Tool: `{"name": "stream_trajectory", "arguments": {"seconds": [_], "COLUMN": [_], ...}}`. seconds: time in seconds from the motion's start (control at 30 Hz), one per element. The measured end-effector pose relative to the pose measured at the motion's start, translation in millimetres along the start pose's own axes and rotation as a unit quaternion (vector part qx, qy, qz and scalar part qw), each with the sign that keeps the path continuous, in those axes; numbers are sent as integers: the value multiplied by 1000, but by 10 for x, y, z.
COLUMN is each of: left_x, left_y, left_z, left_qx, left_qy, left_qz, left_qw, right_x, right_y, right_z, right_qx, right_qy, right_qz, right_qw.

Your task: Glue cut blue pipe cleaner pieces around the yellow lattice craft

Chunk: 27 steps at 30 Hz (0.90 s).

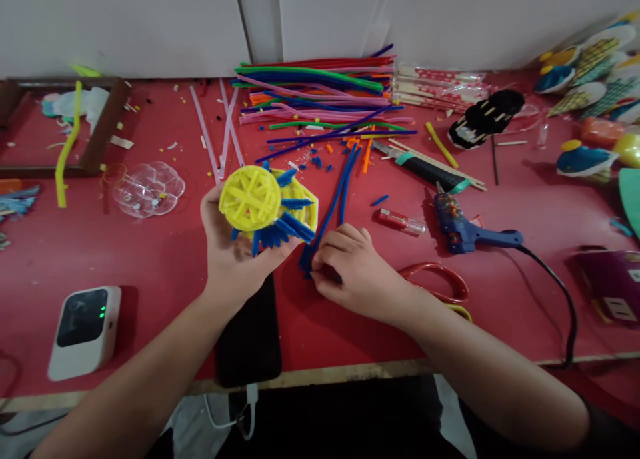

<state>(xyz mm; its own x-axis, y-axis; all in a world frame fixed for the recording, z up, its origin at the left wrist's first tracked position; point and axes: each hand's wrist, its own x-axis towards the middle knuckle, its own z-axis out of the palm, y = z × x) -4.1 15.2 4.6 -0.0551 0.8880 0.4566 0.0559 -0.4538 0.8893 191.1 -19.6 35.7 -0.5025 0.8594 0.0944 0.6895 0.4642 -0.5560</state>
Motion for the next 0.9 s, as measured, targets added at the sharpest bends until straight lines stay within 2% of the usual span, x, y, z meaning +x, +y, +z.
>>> {"name": "stream_trajectory", "arguments": {"seconds": [0.17, 0.37, 0.5, 0.57, 0.7, 0.9], "left_x": [-2, 0, -3, 1, 24, 46], "left_y": [21, -4, 17, 20, -5, -6], "left_z": [-1, -9, -14, -16, -17, -6], "left_qx": [-22, -18, -9, -6, 7, 27], "left_qy": [-24, -11, -32, -53, -89, -74], "left_qz": [-17, 9, 4, 33, 135, 129], "left_qw": [999, 1000, 999, 998, 987, 988], "right_x": [-21, -83, -93, -87, -85, -125], "right_y": [47, 37, 32, 26, -15, -66], "right_z": [-40, -58, -87, -118, -160, -165], "right_qx": [95, 195, 198, 189, 188, 156], "right_qy": [100, 215, 295, 306, 300, 296], "right_qz": [-57, -6, -1, -19, -31, -34], "right_qw": [989, 957, 935, 933, 935, 942]}}
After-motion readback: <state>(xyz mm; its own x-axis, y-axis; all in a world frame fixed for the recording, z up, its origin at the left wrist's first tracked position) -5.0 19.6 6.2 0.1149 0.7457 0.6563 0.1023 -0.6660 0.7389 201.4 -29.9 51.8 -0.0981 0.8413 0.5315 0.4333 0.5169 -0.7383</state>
